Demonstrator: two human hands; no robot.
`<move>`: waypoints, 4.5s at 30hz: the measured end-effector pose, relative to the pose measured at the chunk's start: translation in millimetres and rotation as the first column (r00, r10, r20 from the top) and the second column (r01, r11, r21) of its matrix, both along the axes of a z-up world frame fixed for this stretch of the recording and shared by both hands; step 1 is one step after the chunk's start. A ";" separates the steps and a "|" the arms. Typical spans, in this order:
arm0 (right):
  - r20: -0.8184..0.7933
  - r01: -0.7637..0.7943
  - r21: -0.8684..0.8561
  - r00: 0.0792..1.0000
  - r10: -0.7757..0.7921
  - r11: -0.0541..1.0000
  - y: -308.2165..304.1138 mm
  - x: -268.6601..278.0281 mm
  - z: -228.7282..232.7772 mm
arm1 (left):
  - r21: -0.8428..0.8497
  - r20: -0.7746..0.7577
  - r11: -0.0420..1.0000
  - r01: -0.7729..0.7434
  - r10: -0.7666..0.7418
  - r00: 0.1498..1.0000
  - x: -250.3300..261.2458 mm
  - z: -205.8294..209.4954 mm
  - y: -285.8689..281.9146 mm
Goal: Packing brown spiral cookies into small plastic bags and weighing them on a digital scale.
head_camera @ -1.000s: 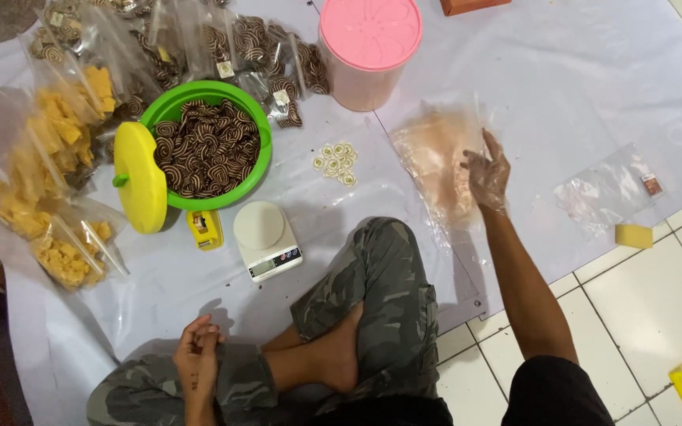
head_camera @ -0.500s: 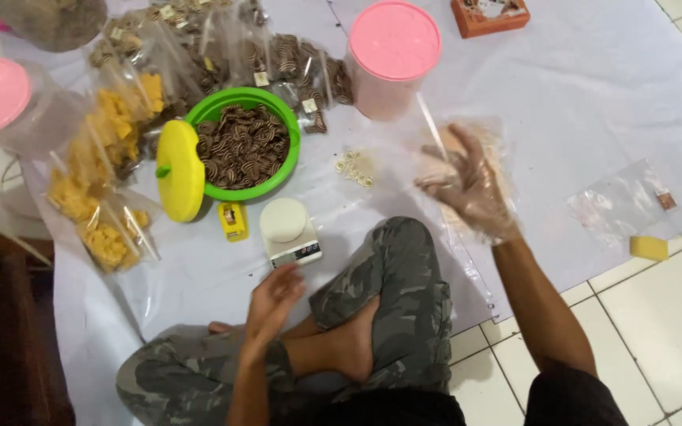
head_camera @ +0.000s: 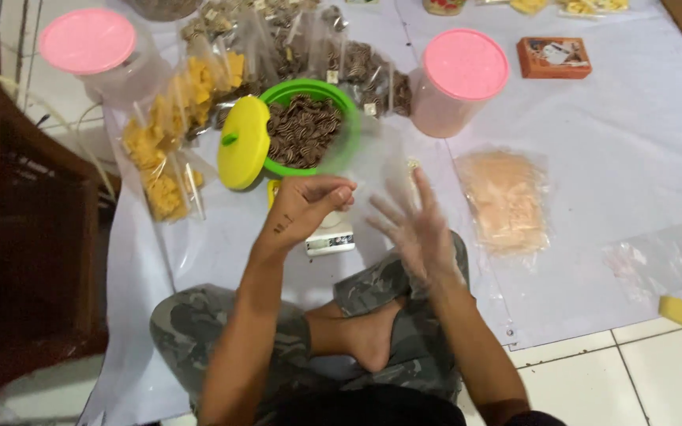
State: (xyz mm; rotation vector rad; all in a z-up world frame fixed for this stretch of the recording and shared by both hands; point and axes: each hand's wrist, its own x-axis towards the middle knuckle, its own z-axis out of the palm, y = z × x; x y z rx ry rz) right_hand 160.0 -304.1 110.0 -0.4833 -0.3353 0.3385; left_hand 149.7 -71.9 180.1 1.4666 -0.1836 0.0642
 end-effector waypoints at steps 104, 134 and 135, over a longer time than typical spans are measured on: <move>0.173 0.121 -0.985 0.779 0.602 0.126 15.3 -5.8 133.5 | 0.452 -0.062 0.885 0.110 -0.092 0.994 -52.0 30.0 21.4; 0.360 0.210 -0.882 0.877 0.317 0.421 51.6 -17.7 113.4 | 0.325 0.062 0.913 -0.245 0.238 0.969 -60.4 9.3 38.6; 0.344 0.166 -0.879 0.870 0.354 0.447 48.5 -14.9 119.9 | 0.328 0.060 0.934 -0.143 0.131 0.990 -61.9 23.4 43.9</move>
